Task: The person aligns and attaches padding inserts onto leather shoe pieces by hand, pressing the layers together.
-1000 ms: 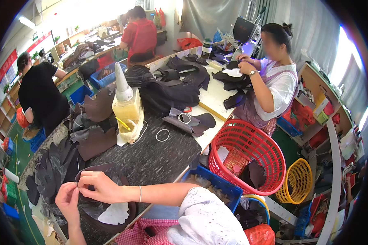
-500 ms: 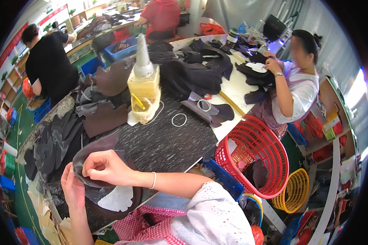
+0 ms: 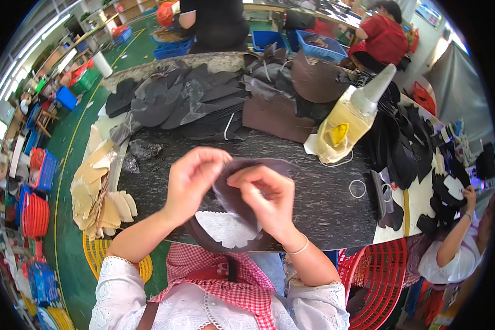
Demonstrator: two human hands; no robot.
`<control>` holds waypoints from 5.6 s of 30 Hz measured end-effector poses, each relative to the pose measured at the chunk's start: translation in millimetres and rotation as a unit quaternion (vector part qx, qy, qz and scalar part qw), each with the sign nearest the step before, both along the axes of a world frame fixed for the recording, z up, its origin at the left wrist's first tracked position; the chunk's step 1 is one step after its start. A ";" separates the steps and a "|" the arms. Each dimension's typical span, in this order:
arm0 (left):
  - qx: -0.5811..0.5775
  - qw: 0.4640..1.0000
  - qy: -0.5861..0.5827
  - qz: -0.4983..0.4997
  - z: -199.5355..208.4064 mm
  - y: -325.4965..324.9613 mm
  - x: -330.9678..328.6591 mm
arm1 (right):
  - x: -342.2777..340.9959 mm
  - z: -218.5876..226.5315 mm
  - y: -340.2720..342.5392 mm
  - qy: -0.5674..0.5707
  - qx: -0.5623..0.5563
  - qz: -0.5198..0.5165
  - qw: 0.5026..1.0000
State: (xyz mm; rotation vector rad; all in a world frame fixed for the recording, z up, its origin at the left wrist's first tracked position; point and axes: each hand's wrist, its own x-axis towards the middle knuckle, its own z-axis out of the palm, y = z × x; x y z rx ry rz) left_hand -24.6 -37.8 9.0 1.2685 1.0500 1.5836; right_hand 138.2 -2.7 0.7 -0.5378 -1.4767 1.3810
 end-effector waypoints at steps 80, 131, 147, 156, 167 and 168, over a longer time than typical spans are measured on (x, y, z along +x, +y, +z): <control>-0.074 0.955 0.239 -0.161 38.4 21.8 -7.9 | 14.9 25.6 9.5 -0.201 0.258 -0.111 0.939; -0.067 0.980 0.170 0.080 -0.9 11.7 16.7 | 17.7 5.1 -8.1 -0.216 0.378 -0.119 0.893; -0.029 0.990 -0.063 0.122 -6.3 10.8 29.6 | -3.3 -22.4 -17.4 0.153 -0.081 0.111 0.979; 0.228 0.933 0.136 0.245 -16.6 10.2 51.9 | -31.5 -12.8 -10.1 0.060 -0.056 -0.141 0.987; -0.030 0.933 -0.349 0.076 -9.5 10.8 43.0 | -46.1 -14.9 -5.5 -0.142 0.291 -0.300 0.897; -0.028 0.933 -0.351 0.077 -10.2 12.0 44.5 | -48.2 -16.3 -6.0 -0.142 0.294 -0.298 0.897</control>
